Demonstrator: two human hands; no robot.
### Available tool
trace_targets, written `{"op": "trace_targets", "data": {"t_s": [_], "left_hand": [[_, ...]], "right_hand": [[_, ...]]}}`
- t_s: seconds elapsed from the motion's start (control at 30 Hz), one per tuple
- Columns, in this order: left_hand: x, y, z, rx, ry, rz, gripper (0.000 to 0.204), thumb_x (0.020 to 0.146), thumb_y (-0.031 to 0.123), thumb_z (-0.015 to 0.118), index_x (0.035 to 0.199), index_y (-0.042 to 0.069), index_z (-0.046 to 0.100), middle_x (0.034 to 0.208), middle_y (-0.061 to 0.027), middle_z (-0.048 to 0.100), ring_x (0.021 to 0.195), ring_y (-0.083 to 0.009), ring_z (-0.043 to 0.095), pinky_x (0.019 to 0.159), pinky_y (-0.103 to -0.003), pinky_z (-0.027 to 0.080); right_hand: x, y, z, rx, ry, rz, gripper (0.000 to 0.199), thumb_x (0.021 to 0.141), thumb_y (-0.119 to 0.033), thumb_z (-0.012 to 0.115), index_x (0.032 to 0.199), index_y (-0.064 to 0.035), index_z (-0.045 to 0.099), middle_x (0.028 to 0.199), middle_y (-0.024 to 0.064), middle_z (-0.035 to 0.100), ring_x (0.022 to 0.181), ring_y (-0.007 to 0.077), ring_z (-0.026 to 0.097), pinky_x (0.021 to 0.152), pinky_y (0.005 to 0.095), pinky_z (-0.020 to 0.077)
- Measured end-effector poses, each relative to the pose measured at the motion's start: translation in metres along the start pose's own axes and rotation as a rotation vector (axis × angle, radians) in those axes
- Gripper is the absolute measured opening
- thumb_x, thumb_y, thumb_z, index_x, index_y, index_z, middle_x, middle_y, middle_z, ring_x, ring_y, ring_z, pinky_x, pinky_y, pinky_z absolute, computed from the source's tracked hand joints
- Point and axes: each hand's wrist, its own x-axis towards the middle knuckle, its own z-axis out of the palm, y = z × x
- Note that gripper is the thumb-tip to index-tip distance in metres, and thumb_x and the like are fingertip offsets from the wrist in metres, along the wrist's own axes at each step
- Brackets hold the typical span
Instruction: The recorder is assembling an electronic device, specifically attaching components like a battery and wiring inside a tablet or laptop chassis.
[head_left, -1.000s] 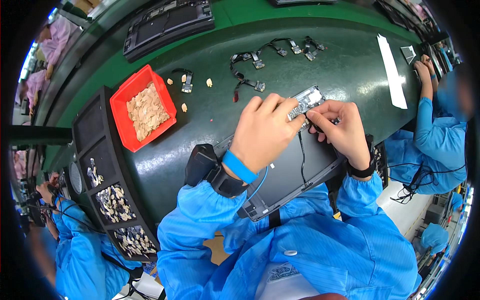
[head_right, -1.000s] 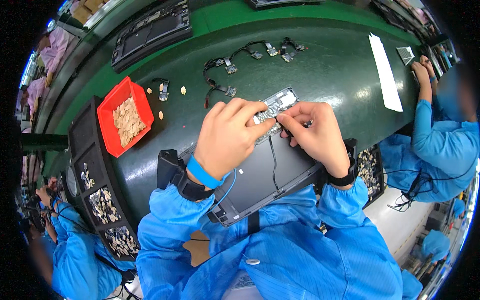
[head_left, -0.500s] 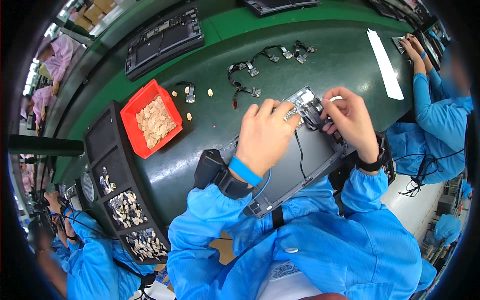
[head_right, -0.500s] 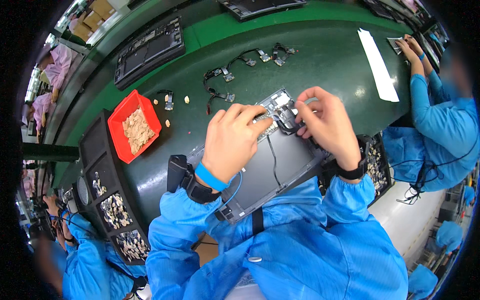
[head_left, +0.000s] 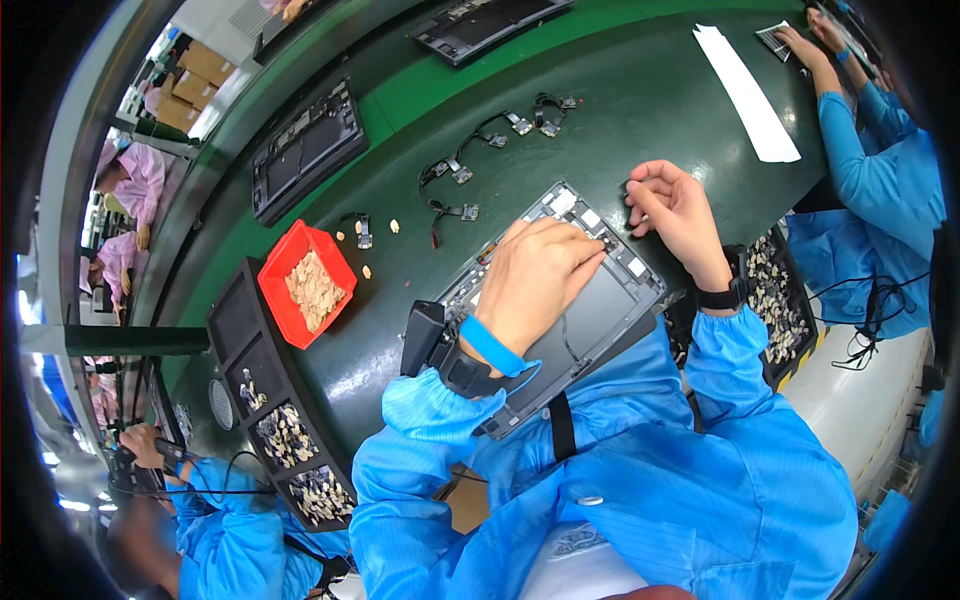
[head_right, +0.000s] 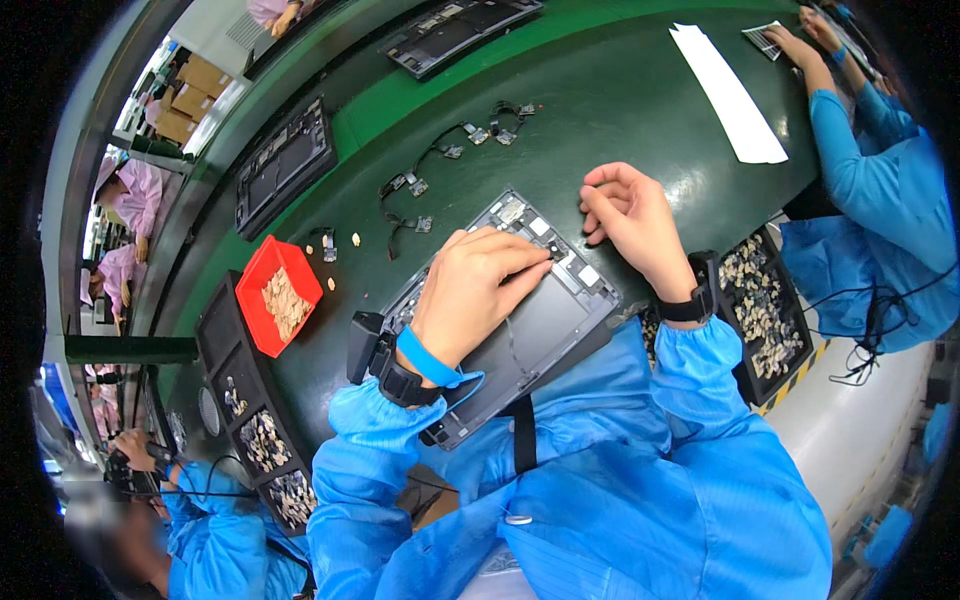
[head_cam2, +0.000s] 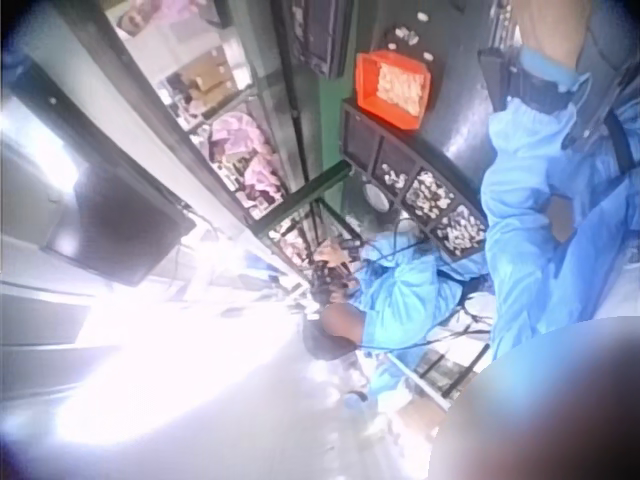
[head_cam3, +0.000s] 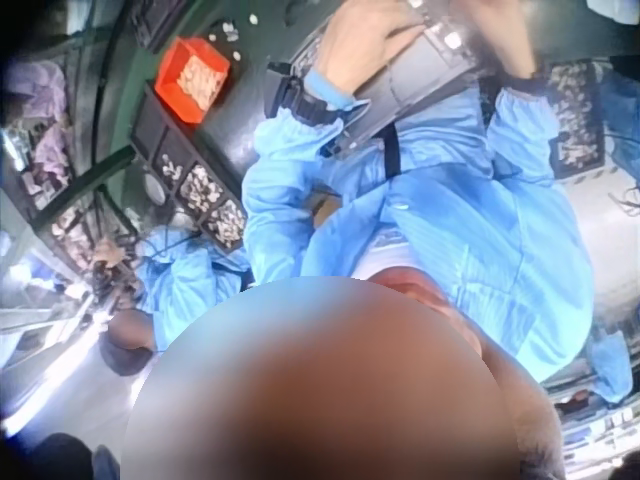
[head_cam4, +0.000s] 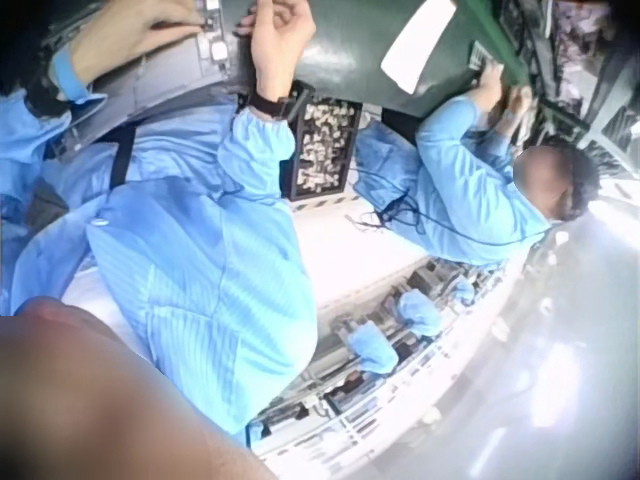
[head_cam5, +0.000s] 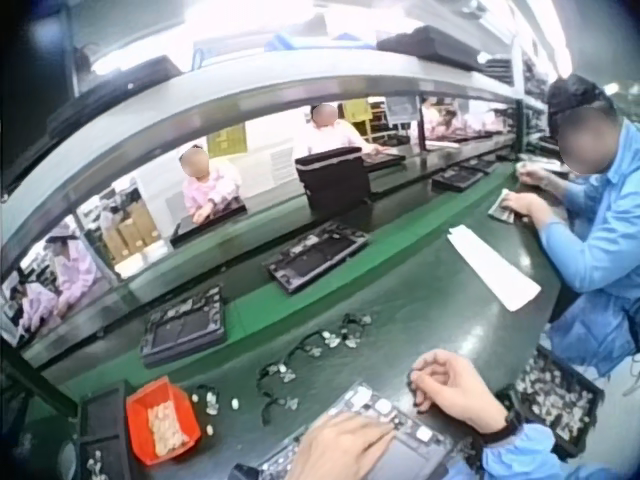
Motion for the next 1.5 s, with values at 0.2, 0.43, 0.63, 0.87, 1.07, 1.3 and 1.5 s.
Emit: {"op": "trace_targets", "data": {"t_s": [0.2,0.43,0.63,0.87,1.07,1.3,1.5], "left_hand": [[0.007,-0.003,0.007,0.064,0.025,0.007,0.010,0.086,0.016,0.078,0.093,0.008,0.080,0.090,-0.0034,0.075,0.088,-0.0225,0.067,0.076,-0.035,0.047],[-0.001,-0.009,0.019,-0.037,0.105,0.032,0.010,0.080,0.012,0.080,0.088,0.007,0.078,0.095,-0.0038,0.073,0.091,-0.0248,0.067,0.076,-0.041,0.052],[-0.005,0.006,0.033,-0.032,0.091,-0.024,0.015,0.081,0.019,0.079,0.092,0.009,0.077,0.100,-0.0018,0.069,0.101,-0.0215,0.063,0.088,-0.040,0.045],[-0.014,0.029,0.019,0.391,0.052,-0.027,0.046,0.082,0.048,0.076,0.103,0.007,0.077,0.119,-0.0056,0.063,0.123,-0.0227,0.053,0.099,-0.047,0.037],[-0.039,0.067,0.028,0.277,-0.145,-0.219,0.108,0.079,0.059,0.075,0.149,-0.016,0.039,0.159,-0.0347,0.034,0.155,-0.0444,0.023,0.127,-0.061,0.012],[-0.054,0.067,0.041,0.557,-0.227,-0.145,0.107,0.077,0.053,0.079,0.149,-0.015,0.039,0.158,-0.0309,0.038,0.153,-0.0420,0.031,0.126,-0.048,0.025],[-0.056,0.066,0.058,0.429,-0.026,-0.065,0.063,0.092,0.018,0.054,0.146,-0.014,0.045,0.150,-0.0301,0.050,0.144,-0.0415,0.045,0.122,-0.045,0.034]], "right_hand": [[0.006,0.007,0.000,-0.021,-0.002,-0.069,0.021,0.099,-0.010,0.067,0.113,0.0041,0.060,0.087,0.0065,0.068,0.072,0.0101,0.067,0.060,0.0241,0.0555],[0.001,0.014,0.007,-0.002,-0.032,-0.091,0.013,0.101,-0.005,0.065,0.111,0.0009,0.060,0.082,0.0022,0.065,0.067,0.0085,0.062,0.056,0.0236,0.0491],[-0.004,0.021,-0.002,-0.048,0.035,-0.088,0.012,0.101,-0.005,0.063,0.111,0.0001,0.059,0.089,0.0019,0.066,0.068,0.0062,0.062,0.056,0.0210,0.0520],[-0.007,0.012,0.008,-0.141,-0.017,-0.049,0.012,0.100,-0.009,0.066,0.107,0.0011,0.064,0.085,0.0007,0.066,0.066,0.0050,0.059,0.057,0.0194,0.0463],[-0.041,-0.017,0.035,-0.770,0.124,-0.235,0.023,0.094,-0.022,0.072,0.089,0.0004,0.071,0.083,0.0158,0.068,0.075,0.0341,0.067,0.067,0.0425,0.0509],[-0.044,-0.001,0.047,-0.807,0.133,-0.409,0.022,0.093,-0.017,0.072,0.085,0.0028,0.067,0.081,0.0185,0.059,0.073,0.0374,0.059,0.066,0.0433,0.0464],[-0.046,-0.001,0.016,-0.425,-0.104,-0.178,0.019,0.099,-0.016,0.069,0.091,0.0003,0.063,0.082,0.0010,0.063,0.075,0.0080,0.055,0.068,0.0278,0.0452]]}}
